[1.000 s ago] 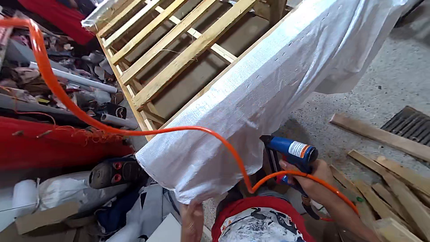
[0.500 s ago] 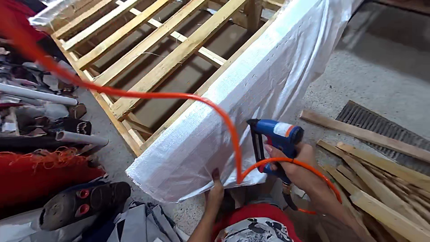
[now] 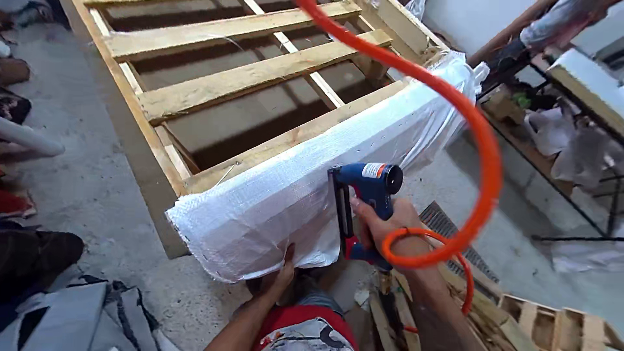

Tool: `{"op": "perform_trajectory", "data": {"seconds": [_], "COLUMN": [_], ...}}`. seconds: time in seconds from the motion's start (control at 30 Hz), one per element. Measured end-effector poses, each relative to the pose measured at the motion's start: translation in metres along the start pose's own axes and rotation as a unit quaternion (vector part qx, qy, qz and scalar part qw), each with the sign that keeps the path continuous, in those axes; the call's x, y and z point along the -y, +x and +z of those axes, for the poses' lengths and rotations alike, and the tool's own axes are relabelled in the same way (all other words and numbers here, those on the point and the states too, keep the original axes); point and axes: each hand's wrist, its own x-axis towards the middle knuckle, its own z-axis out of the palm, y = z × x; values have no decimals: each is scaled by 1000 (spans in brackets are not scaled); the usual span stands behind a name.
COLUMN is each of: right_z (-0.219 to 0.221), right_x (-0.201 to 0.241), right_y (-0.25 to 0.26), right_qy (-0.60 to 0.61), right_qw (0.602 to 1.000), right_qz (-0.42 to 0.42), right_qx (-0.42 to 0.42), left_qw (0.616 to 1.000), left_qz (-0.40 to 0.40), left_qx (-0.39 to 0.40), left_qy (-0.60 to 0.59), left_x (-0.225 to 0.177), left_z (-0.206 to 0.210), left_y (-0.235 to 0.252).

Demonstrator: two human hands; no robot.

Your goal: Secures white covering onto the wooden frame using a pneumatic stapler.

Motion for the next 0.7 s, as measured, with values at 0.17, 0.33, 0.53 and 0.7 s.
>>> {"op": "perform_trajectory", "data": {"seconds": [0.17,0.33,0.53,0.7], "right_z": [43,55,57,76], "right_x": [17,21,24,30], "right_y": [-35,-51,-64,-59], "right_qy": [6,-26,-66,-72], "right_qw": [999,996,991,988], "right_qz": [-46,-81,-116,-131], "right_qx": [22,18,4,31], "left_qw": [998,990,945,973], "left_qz": [7,-25,-94,-142], "left_qx": [62,140,126,75], "left_qy": [25,-22,-287,-164], "left_x": [0,2,-40,-5], "left_z": [-9,-43,-128,-113], "left_y": [2,-21,-47,-46]}}
